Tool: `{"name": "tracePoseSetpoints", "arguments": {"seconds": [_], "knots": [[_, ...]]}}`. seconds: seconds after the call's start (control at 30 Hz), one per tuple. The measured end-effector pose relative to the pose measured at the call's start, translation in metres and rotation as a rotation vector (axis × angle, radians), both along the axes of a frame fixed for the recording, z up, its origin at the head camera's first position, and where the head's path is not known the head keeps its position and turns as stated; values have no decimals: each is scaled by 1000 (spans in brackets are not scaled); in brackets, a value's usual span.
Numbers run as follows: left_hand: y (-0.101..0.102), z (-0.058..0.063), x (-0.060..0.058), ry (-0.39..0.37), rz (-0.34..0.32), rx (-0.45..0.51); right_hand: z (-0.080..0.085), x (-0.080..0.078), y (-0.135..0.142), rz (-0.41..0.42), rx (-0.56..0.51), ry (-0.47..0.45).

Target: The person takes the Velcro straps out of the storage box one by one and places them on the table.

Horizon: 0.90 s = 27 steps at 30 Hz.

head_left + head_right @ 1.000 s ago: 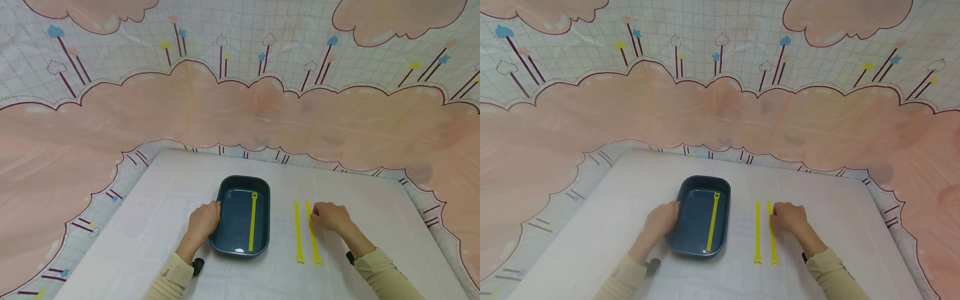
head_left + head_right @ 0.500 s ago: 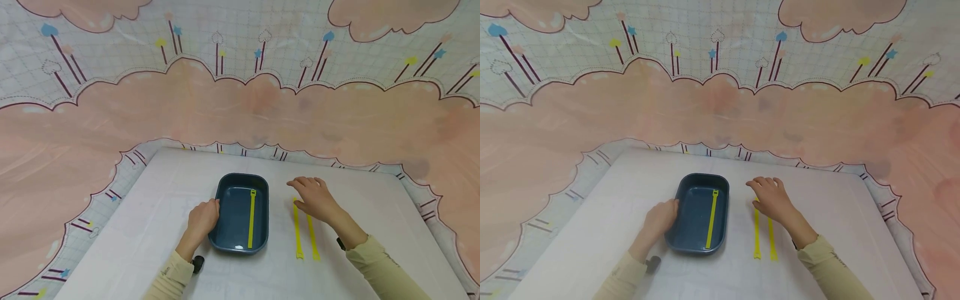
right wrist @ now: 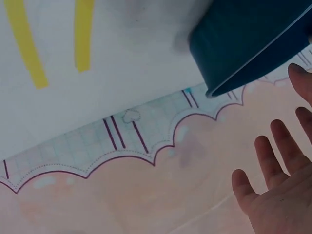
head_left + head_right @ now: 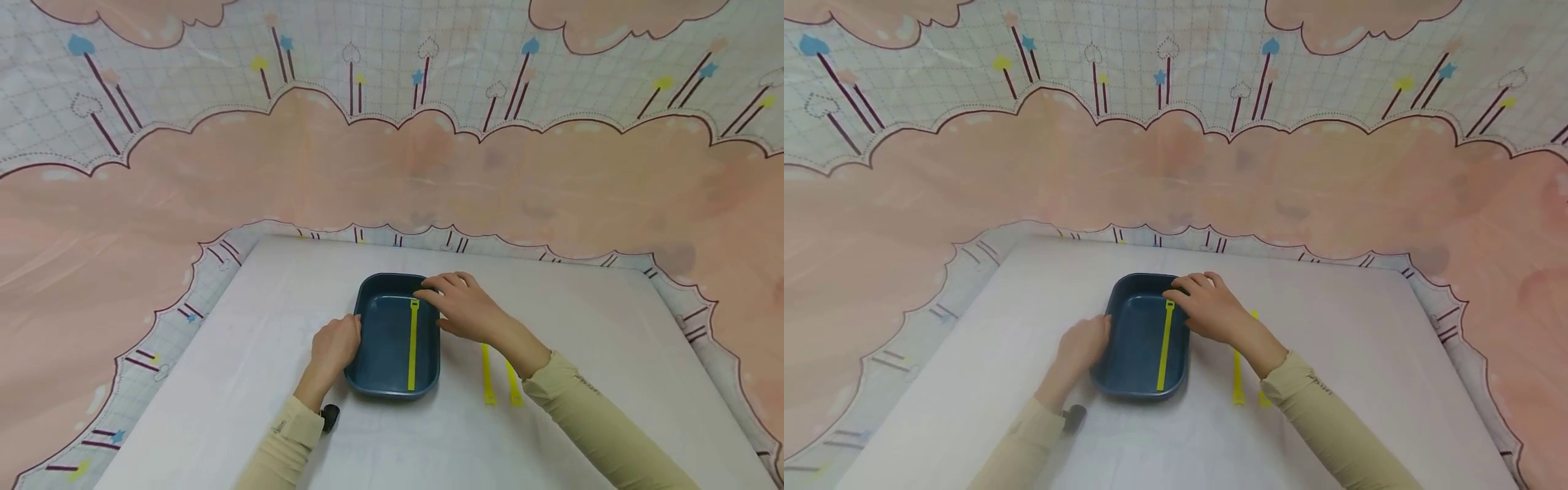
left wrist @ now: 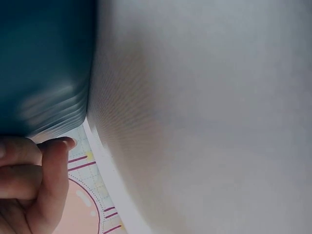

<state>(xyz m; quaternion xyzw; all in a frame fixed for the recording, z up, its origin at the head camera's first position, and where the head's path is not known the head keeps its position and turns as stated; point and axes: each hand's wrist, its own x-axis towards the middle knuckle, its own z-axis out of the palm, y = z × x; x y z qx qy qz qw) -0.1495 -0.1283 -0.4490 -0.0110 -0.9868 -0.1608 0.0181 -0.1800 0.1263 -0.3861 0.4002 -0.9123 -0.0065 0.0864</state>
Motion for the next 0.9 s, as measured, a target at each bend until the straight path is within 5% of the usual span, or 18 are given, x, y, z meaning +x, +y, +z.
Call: {"name": "tracePoseSetpoints", "arguments": {"seconds": [0.9], "knots": [[-2,0,-5,-26,3,-7,-21,-15,-44,114,288,-61]]}}
